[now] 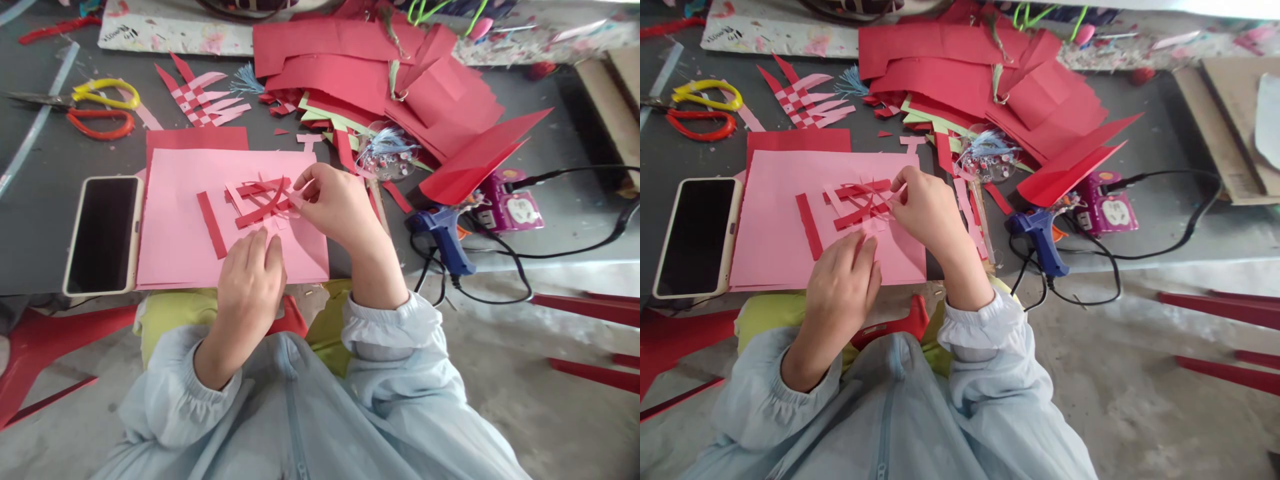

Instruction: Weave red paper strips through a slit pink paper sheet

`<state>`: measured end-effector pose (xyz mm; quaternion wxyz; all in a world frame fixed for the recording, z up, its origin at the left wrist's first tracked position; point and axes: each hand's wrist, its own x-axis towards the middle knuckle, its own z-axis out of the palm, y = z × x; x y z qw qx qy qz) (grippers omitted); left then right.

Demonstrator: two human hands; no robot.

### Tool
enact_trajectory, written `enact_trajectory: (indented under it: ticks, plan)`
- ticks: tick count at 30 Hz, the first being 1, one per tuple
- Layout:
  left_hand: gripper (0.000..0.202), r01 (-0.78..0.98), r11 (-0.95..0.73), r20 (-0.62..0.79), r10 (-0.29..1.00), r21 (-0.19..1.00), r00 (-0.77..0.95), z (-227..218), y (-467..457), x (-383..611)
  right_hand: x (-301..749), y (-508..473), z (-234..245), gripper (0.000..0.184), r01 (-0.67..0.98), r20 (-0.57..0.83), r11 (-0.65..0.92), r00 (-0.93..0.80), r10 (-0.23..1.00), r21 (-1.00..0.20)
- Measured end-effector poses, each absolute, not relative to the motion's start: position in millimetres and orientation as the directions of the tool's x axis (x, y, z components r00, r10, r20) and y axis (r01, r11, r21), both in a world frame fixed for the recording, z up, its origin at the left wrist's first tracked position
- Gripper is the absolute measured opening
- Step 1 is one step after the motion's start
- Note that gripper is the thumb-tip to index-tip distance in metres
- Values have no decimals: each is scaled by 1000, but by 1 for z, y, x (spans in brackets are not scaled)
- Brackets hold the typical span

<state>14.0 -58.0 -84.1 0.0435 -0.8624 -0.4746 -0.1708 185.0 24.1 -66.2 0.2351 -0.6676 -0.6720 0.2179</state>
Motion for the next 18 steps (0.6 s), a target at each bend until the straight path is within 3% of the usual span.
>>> enact_trajectory:
  ticks: [6, 12, 18]
  plan:
    - [30, 837, -534, 313, 821, 124, 477, -84, -57, 13, 185, 19, -58, 11, 838, 62, -8, 50, 997, -546]
    - [31, 839, -531, 450, 782, 118, 432, -85, -50, 8, 191, 10, -47, 4, 828, -5, -11, 10, 1000, -561]
    - [38, 877, -469, 386, 832, 106, 399, -90, -39, 8, 188, 9, -51, 27, 836, -34, 21, -47, 998, -548]
